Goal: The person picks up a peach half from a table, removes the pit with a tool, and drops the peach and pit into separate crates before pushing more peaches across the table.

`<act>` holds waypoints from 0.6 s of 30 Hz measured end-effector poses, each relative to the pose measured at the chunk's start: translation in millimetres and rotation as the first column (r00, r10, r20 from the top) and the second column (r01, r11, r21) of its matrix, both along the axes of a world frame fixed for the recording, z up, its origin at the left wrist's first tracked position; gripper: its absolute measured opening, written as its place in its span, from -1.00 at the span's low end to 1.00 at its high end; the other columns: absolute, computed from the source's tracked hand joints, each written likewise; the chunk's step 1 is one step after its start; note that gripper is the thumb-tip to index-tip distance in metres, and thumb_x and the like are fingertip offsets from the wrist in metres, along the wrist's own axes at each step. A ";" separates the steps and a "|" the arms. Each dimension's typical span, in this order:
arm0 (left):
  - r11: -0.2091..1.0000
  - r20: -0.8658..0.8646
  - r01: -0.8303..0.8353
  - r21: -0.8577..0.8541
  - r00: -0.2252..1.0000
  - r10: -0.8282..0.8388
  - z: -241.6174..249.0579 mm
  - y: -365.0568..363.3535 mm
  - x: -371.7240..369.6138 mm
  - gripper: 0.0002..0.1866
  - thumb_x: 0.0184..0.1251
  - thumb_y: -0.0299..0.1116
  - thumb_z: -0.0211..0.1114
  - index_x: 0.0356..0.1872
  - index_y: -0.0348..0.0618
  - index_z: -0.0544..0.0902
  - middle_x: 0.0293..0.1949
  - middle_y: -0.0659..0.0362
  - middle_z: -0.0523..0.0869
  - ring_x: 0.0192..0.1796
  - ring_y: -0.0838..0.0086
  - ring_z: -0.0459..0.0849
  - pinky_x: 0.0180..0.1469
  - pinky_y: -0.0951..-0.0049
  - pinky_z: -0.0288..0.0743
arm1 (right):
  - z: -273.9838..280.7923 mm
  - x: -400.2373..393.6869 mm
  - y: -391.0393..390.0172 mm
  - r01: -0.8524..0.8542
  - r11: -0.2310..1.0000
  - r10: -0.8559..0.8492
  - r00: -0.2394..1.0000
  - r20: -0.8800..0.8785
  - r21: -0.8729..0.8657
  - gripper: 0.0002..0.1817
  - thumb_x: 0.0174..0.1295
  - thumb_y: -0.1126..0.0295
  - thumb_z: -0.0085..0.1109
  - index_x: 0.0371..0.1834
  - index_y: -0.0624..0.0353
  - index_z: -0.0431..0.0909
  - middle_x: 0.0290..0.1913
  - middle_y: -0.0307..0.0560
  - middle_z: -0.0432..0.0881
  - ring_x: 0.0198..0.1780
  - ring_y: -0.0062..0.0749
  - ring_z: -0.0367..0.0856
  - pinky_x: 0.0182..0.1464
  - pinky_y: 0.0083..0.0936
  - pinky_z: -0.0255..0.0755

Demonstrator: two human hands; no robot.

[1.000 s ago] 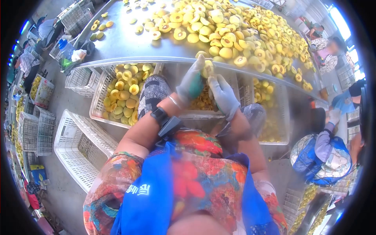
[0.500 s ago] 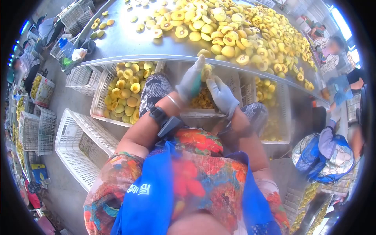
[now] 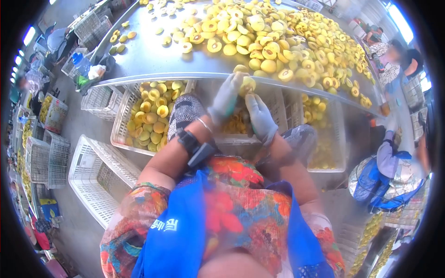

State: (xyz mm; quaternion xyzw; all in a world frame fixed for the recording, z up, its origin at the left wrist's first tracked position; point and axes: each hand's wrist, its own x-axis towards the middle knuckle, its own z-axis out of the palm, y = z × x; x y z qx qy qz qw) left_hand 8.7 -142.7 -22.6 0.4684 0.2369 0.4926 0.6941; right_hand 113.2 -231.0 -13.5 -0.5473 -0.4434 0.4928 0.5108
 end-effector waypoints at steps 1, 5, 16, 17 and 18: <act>0.991 -0.036 -0.092 0.093 0.995 0.095 -15.3 0.6 7.2 -0.52 0.59 0.06 0.05 0.06 -0.18 0.62 -0.19 0.23 0.67 -0.13 0.59 0.60 -0.04 0.52 0.52 | -5.9 0.2 3.7 -0.009 1.000 0.009 1.000 -0.006 0.021 -0.61 0.57 0.00 -0.14 0.06 0.07 0.48 -0.53 -0.30 0.43 -0.73 -0.65 0.26 -0.74 -0.62 0.15; 0.987 0.083 -0.157 -0.014 0.984 0.158 -21.4 3.1 15.5 -0.50 0.58 0.10 0.07 0.00 -0.21 0.62 -0.18 0.16 0.69 -0.18 0.50 0.65 -0.09 0.44 0.60 | 9.8 -11.9 -0.6 -0.061 0.981 0.020 0.977 -0.211 -0.186 -0.61 0.57 -0.02 -0.15 0.02 0.06 0.48 -0.57 -0.34 0.40 -0.75 -0.64 0.22 -0.76 -0.63 0.11; 0.981 -0.245 0.190 -0.025 0.951 -0.191 2.7 5.9 -9.3 -0.28 0.55 0.24 -0.02 -0.32 -0.35 0.69 -0.42 0.07 0.69 -0.32 0.42 0.63 -0.22 0.46 0.52 | -23.5 0.2 -4.7 -0.209 0.957 0.100 0.889 -0.446 -0.203 -0.68 0.55 0.00 -0.04 -0.11 -0.01 0.53 -0.40 -0.44 0.51 -0.52 -0.75 0.38 -0.52 -0.86 0.18; 0.978 -0.265 0.207 -0.011 0.943 -0.203 6.2 4.0 -10.8 -0.26 0.54 0.25 -0.02 -0.34 -0.36 0.69 -0.42 0.07 0.69 -0.32 0.41 0.63 -0.21 0.46 0.52 | -23.1 -1.5 -6.9 -0.189 0.958 0.073 0.888 -0.454 -0.216 -0.68 0.55 0.00 -0.03 -0.12 -0.01 0.53 -0.38 -0.46 0.52 -0.49 -0.76 0.39 -0.50 -0.87 0.19; 0.975 -0.284 0.223 0.005 0.935 -0.213 9.7 2.9 -12.0 -0.25 0.54 0.26 -0.03 -0.36 -0.36 0.69 -0.41 0.06 0.70 -0.32 0.41 0.64 -0.20 0.47 0.52 | -26.0 1.3 -7.3 -0.253 0.941 0.104 0.849 -0.517 -0.225 -0.67 0.54 -0.01 -0.04 -0.12 -0.02 0.53 -0.41 -0.46 0.50 -0.53 -0.75 0.36 -0.54 -0.85 0.17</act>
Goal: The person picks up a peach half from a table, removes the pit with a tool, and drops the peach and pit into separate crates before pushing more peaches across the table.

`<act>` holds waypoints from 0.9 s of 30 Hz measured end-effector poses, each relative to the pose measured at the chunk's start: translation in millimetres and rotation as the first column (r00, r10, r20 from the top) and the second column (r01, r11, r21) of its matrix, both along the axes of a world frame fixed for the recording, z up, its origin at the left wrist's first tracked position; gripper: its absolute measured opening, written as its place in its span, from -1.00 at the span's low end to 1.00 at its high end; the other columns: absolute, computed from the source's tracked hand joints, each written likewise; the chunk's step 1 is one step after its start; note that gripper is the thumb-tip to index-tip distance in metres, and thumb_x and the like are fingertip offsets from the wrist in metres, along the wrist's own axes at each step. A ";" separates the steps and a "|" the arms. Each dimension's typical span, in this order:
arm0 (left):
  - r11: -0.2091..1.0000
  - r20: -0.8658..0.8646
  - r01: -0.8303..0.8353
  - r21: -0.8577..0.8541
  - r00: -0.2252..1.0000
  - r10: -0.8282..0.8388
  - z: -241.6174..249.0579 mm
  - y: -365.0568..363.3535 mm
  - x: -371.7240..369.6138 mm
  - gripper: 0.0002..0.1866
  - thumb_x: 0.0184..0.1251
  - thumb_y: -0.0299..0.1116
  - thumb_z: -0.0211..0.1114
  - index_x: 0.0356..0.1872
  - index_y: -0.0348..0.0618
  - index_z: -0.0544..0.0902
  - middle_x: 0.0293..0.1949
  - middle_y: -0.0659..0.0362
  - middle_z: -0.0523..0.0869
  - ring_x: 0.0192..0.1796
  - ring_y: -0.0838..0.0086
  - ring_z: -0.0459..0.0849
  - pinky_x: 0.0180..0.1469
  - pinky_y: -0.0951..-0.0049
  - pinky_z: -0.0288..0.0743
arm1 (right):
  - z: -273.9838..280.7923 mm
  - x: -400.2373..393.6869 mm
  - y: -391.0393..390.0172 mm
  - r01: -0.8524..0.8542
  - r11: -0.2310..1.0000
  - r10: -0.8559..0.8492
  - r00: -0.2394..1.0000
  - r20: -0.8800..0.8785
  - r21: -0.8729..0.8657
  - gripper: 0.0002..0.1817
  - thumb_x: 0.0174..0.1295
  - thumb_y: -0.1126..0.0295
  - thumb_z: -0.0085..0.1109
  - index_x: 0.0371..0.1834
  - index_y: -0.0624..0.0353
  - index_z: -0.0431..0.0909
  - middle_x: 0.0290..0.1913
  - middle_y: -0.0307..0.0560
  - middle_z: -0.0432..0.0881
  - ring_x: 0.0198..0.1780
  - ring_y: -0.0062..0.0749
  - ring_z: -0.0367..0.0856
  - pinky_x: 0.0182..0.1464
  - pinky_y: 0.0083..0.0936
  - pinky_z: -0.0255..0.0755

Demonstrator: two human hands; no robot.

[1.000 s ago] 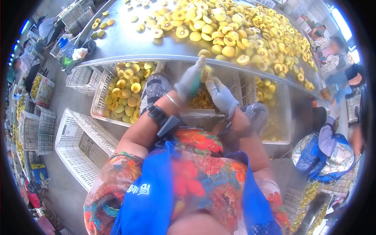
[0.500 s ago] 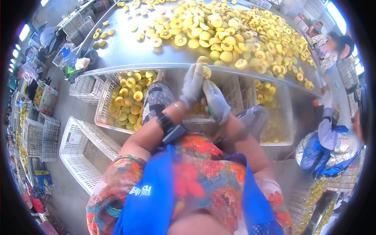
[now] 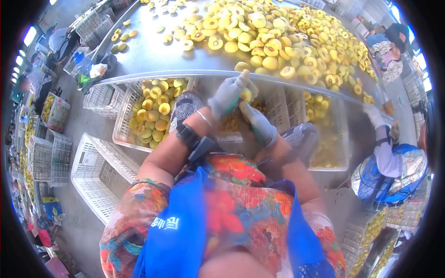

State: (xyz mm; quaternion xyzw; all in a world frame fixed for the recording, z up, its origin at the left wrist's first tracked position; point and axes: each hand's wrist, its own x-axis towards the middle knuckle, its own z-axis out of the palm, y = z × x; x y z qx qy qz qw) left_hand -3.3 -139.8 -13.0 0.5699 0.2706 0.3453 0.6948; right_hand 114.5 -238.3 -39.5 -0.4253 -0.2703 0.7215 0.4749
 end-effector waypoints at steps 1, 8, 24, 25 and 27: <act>1.000 -0.006 0.007 -0.001 1.000 -0.007 2.4 -0.5 -1.1 -0.25 0.54 0.26 -0.03 -0.36 -0.37 0.69 -0.40 0.05 0.70 -0.31 0.40 0.64 -0.20 0.47 0.52 | -5.1 5.5 -0.1 -0.052 0.998 0.050 0.996 -0.071 -0.025 -0.66 0.54 -0.03 -0.05 -0.13 -0.03 0.53 -0.43 -0.47 0.47 -0.57 -0.75 0.33 -0.58 -0.83 0.16; 0.972 0.188 -0.020 -0.234 0.980 0.065 -14.2 0.5 2.1 -0.24 0.53 0.32 -0.11 -0.28 -0.31 0.65 -0.34 0.03 0.69 -0.31 0.33 0.66 -0.19 0.38 0.59 | 13.2 8.2 -3.9 -0.300 0.951 0.243 0.875 -0.419 -0.074 -0.57 0.49 -0.18 -0.04 -0.17 -0.04 0.48 -0.67 -0.50 0.25 -0.83 -0.78 0.08 -0.82 -0.72 -0.03; 0.846 0.222 -0.091 -0.525 0.945 0.239 -12.6 -2.4 3.3 -0.34 0.60 0.23 -0.20 -0.15 -0.22 0.59 -0.25 0.03 0.68 -0.24 0.25 0.67 -0.13 0.24 0.66 | -29.8 5.8 20.0 -0.412 0.860 0.404 0.186 -0.896 0.302 -0.48 0.58 -0.11 -0.29 -0.01 0.15 0.43 -0.59 -0.36 0.24 -0.82 -0.78 0.03 -0.85 -0.68 -0.07; 0.820 0.414 0.081 -0.567 0.888 0.199 -20.9 3.1 1.6 -0.36 0.60 0.22 -0.17 -0.15 -0.23 0.59 -0.23 0.03 0.68 -0.21 0.23 0.68 -0.10 0.22 0.65 | -30.6 5.4 21.8 -0.415 0.849 0.421 0.158 -0.893 0.327 -0.48 0.59 -0.10 -0.29 -0.01 0.16 0.43 -0.60 -0.36 0.24 -0.82 -0.78 0.04 -0.85 -0.68 -0.07; 0.736 0.747 0.426 -0.525 0.645 0.160 -33.8 14.8 0.4 -0.39 0.60 0.19 -0.11 -0.13 -0.23 0.59 -0.19 0.03 0.68 -0.15 0.21 0.68 -0.04 0.18 0.63 | -26.4 6.2 23.4 -0.400 0.845 0.435 0.128 -0.891 0.355 -0.49 0.59 -0.08 -0.29 -0.03 0.18 0.42 -0.60 -0.35 0.24 -0.82 -0.78 0.04 -0.85 -0.68 -0.08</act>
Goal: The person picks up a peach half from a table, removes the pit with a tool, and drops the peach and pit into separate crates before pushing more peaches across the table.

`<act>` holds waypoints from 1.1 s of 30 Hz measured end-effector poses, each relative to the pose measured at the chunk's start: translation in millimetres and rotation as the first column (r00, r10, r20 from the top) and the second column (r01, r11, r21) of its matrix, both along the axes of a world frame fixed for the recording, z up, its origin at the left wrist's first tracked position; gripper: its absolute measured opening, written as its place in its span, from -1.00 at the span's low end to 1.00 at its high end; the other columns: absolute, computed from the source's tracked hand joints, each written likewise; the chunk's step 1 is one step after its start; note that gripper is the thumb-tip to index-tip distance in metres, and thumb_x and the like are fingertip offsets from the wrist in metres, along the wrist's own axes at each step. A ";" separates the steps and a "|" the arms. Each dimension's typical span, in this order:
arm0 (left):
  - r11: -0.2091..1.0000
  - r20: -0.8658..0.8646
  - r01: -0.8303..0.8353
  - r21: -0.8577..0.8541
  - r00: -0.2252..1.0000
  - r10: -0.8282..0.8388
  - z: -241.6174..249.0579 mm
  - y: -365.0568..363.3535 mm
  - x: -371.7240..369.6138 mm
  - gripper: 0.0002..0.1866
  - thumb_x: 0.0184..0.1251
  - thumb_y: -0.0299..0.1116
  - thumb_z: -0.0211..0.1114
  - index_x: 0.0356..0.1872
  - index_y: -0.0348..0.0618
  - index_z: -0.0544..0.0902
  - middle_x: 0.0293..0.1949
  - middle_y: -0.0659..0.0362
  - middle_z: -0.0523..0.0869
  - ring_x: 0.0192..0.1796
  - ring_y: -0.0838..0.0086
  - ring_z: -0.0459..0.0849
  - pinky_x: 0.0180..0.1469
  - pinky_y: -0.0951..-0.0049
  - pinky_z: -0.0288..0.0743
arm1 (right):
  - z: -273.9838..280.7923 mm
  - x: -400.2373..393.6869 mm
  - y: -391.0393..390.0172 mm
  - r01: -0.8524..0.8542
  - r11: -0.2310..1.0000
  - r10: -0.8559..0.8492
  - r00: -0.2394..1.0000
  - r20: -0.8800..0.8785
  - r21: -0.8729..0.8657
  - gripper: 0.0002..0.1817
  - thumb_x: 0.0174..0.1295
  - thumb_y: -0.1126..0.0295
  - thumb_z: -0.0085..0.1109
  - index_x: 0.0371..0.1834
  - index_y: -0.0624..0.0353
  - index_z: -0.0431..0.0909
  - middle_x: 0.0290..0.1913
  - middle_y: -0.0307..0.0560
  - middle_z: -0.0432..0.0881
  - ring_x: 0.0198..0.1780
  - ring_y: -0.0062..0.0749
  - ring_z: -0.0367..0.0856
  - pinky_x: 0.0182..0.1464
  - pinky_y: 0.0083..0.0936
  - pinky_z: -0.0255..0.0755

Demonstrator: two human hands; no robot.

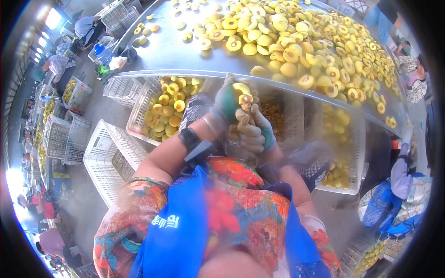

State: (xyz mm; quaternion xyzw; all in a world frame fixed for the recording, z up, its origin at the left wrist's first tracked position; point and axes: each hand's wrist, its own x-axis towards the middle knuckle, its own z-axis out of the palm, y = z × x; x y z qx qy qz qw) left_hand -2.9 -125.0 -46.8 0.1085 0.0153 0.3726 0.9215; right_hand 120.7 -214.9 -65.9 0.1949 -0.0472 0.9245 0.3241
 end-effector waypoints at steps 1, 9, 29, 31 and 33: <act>0.994 -0.148 -0.111 0.015 0.983 0.112 0.7 -1.1 -0.7 -0.42 0.59 0.17 -0.08 -0.13 -0.22 0.59 -0.19 0.05 0.69 -0.15 0.22 0.68 -0.03 0.22 0.64 | 7.1 1.0 -0.2 0.016 1.000 -0.016 1.000 -0.009 -0.001 -0.49 0.60 -0.07 -0.29 -0.04 0.19 0.42 -0.59 -0.35 0.24 -0.82 -0.78 0.04 -0.86 -0.68 -0.09; 0.700 -0.666 -0.353 0.621 0.233 0.709 35.3 26.7 -129.0 -0.49 0.61 0.02 0.03 -0.14 -0.29 0.69 -0.25 0.17 0.75 -0.17 0.51 0.70 -0.07 0.52 0.59 | -24.0 30.0 15.3 0.343 0.925 -0.352 0.935 -0.033 -0.161 -0.47 0.61 -0.01 -0.25 0.08 0.30 0.46 -0.50 -0.28 0.35 -0.70 -0.63 0.23 -0.66 -0.56 0.22; 0.410 -0.572 0.816 0.407 -0.123 0.811 9.5 134.0 69.8 -0.30 0.08 -0.02 0.48 0.20 -0.20 0.56 0.07 -0.05 0.70 0.16 0.22 0.67 0.20 0.29 0.53 | -23.6 36.2 14.9 0.551 0.832 -0.485 0.783 0.390 -0.071 -0.47 0.54 -0.18 -0.21 -0.05 0.01 0.58 -0.58 -0.44 0.21 -0.73 -0.69 0.10 -0.73 -0.62 0.02; 0.541 -0.732 0.653 0.530 0.031 0.680 28.2 117.1 55.0 -0.39 0.15 -0.09 0.48 0.17 -0.21 0.57 0.06 0.05 0.70 0.13 0.29 0.68 0.16 0.34 0.56 | -19.4 36.3 15.4 0.558 0.826 -0.486 0.776 0.402 -0.079 -0.47 0.54 -0.18 -0.21 -0.03 0.02 0.57 -0.58 -0.44 0.22 -0.73 -0.70 0.12 -0.73 -0.63 0.04; 0.664 -0.754 0.356 0.657 0.329 0.569 11.9 124.3 47.8 -0.56 0.35 -0.21 0.40 0.16 -0.18 0.56 0.02 0.19 0.69 0.06 0.38 0.69 0.09 0.37 0.61 | -15.1 34.9 15.6 0.554 0.828 -0.477 0.781 0.403 -0.092 -0.48 0.54 -0.18 -0.20 -0.01 0.02 0.56 -0.57 -0.44 0.25 -0.73 -0.70 0.14 -0.73 -0.63 0.06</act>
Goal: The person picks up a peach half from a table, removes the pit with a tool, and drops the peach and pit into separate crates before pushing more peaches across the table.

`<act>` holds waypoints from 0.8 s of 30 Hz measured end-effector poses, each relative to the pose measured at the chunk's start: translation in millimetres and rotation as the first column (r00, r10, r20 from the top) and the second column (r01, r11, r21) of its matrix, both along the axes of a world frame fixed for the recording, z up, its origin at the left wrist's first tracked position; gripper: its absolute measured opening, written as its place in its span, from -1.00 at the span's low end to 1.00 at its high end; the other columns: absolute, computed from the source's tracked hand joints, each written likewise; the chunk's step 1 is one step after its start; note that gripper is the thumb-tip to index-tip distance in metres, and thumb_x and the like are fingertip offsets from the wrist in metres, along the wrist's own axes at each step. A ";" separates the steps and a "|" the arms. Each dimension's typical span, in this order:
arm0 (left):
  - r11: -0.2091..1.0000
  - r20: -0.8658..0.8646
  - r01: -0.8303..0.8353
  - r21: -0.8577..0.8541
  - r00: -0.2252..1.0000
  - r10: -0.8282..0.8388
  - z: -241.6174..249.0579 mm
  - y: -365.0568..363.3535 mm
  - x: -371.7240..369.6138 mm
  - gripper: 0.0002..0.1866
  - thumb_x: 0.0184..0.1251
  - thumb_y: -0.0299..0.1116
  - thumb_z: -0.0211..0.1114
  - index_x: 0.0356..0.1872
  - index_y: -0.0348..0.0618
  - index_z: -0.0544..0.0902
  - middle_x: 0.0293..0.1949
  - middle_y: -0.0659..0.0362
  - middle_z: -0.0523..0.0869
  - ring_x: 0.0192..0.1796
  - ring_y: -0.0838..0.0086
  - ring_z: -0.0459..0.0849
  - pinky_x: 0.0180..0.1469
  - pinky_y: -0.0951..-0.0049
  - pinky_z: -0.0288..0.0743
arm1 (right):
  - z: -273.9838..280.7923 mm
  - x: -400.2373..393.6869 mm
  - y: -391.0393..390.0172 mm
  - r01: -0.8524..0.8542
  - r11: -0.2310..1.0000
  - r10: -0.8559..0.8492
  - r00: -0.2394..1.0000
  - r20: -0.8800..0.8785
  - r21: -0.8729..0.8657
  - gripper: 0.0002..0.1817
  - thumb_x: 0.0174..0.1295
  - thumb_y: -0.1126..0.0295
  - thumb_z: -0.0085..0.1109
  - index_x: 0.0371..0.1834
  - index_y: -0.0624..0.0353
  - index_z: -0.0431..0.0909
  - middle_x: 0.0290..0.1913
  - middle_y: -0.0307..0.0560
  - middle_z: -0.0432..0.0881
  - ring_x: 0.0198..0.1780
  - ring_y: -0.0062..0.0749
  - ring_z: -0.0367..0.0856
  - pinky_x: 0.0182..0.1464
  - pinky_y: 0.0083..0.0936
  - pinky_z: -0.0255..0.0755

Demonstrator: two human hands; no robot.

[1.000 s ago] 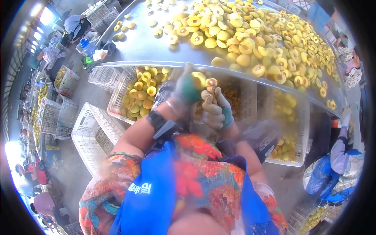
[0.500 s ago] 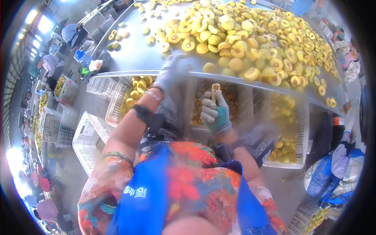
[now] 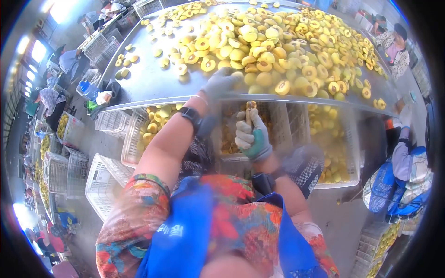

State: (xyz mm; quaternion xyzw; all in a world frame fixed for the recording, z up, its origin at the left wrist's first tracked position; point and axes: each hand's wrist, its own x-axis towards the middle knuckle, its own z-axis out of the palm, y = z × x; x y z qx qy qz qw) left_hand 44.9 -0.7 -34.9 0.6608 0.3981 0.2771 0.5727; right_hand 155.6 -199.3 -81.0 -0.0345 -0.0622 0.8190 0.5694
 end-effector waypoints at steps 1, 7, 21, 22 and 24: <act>0.986 0.189 -0.001 -0.168 0.981 0.033 10.4 -14.2 -7.7 -0.57 0.39 -0.22 0.37 0.19 -0.17 0.55 0.02 0.19 0.69 0.06 0.37 0.69 0.08 0.36 0.62 | 4.2 -1.3 0.0 -0.012 1.000 0.012 1.000 -0.012 -0.008 -0.48 0.54 -0.18 -0.19 -0.01 0.03 0.56 -0.56 -0.43 0.26 -0.73 -0.70 0.15 -0.73 -0.63 0.07; 0.963 0.678 0.196 -0.183 0.735 -0.020 -11.6 -76.3 -34.1 -0.48 0.53 -0.17 0.13 0.37 -0.19 0.32 0.08 0.04 0.58 0.07 0.30 0.61 0.15 0.25 0.56 | 18.7 -14.0 7.5 -0.187 0.960 0.215 0.969 -0.125 0.209 -0.47 0.57 -0.12 -0.24 0.09 0.12 0.52 -0.48 -0.31 0.41 -0.68 -0.66 0.24 -0.70 -0.59 0.18; 0.872 0.820 0.261 -0.414 0.522 0.234 -20.7 -104.8 -37.6 -0.64 0.58 -0.20 0.02 0.16 -0.26 0.49 0.09 -0.01 0.62 0.13 0.18 0.63 0.29 0.11 0.51 | 45.7 -35.1 -8.8 0.188 0.982 -0.122 0.604 0.788 0.008 -0.67 0.56 -0.01 -0.14 -0.04 -0.02 0.44 -0.51 -0.33 0.42 -0.68 -0.70 0.21 -0.71 -0.72 0.06; 0.872 0.835 0.288 -0.397 0.507 0.212 -23.5 -105.0 -37.3 -0.64 0.57 -0.20 0.03 0.15 -0.27 0.50 0.08 -0.01 0.63 0.13 0.19 0.63 0.29 0.13 0.51 | 48.7 -36.1 -9.7 0.207 0.978 -0.139 0.585 0.799 0.018 -0.68 0.56 -0.01 -0.13 -0.03 -0.03 0.44 -0.51 -0.33 0.43 -0.68 -0.70 0.22 -0.71 -0.73 0.05; 0.857 0.837 0.310 -0.411 0.500 0.221 -26.6 -106.4 -36.3 -0.63 0.55 -0.23 0.03 0.17 -0.28 0.52 0.07 -0.01 0.65 0.13 0.20 0.63 0.28 0.14 0.51 | 50.8 -36.8 -10.8 0.226 0.973 -0.159 0.544 0.824 0.039 -0.68 0.56 0.02 -0.11 -0.01 0.00 0.48 -0.48 -0.34 0.46 -0.63 -0.69 0.30 -0.67 -0.72 0.12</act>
